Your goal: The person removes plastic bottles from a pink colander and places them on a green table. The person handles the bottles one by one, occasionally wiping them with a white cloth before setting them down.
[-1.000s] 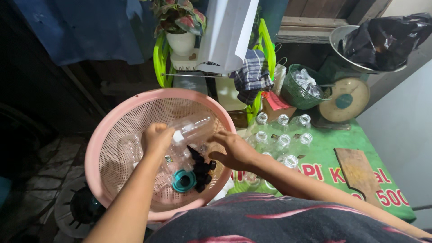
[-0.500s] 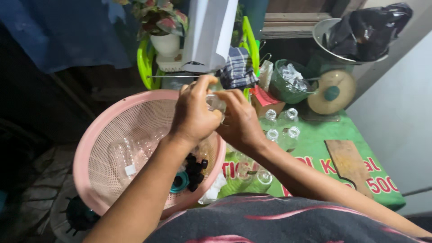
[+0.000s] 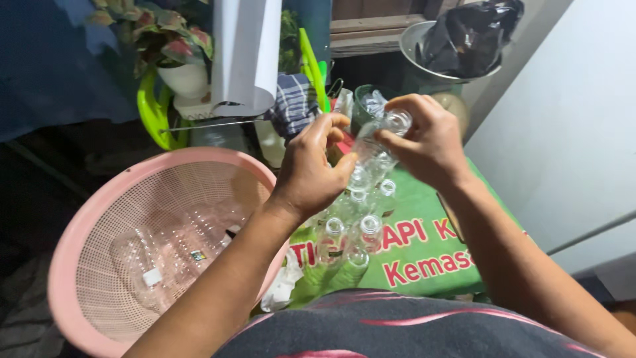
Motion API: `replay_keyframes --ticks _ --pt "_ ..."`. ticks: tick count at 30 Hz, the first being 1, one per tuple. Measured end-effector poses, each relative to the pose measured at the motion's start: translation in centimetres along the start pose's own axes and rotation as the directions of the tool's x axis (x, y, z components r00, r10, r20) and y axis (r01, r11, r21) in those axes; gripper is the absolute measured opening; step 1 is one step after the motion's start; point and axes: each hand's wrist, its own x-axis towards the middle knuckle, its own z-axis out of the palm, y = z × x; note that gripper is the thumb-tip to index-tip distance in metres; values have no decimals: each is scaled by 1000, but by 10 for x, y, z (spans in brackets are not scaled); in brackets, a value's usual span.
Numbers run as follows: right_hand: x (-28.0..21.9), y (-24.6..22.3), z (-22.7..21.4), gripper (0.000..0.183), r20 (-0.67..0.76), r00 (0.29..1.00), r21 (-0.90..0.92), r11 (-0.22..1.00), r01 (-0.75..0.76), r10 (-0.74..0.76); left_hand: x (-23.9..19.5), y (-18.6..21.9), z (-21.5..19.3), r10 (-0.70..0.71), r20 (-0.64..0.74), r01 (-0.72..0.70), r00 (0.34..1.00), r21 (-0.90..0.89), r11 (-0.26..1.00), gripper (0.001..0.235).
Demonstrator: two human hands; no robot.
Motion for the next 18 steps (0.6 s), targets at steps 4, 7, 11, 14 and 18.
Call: replay_keyframes --ticks 4,7,11,14,18 --pt "-9 28 -29 40 25 992 -113 986 -124 127 -8 -10 19 -22 34 22 999 13 1000 37" --pt "-18 43 -39 40 58 980 -141 973 -181 190 -12 -15 32 -37 63 35 997 25 999 39" --pt "-26 51 -47 40 217 918 -230 931 -284 333 -14 -20 45 -76 108 76 991 9 997 40" --pt "-31 51 -48 40 337 821 -304 879 -368 461 -16 -24 51 -62 118 62 991 0 998 40" --pt "-39 52 -41 40 471 752 -366 878 -308 460 -20 -26 57 -69 149 63 986 48 997 39"
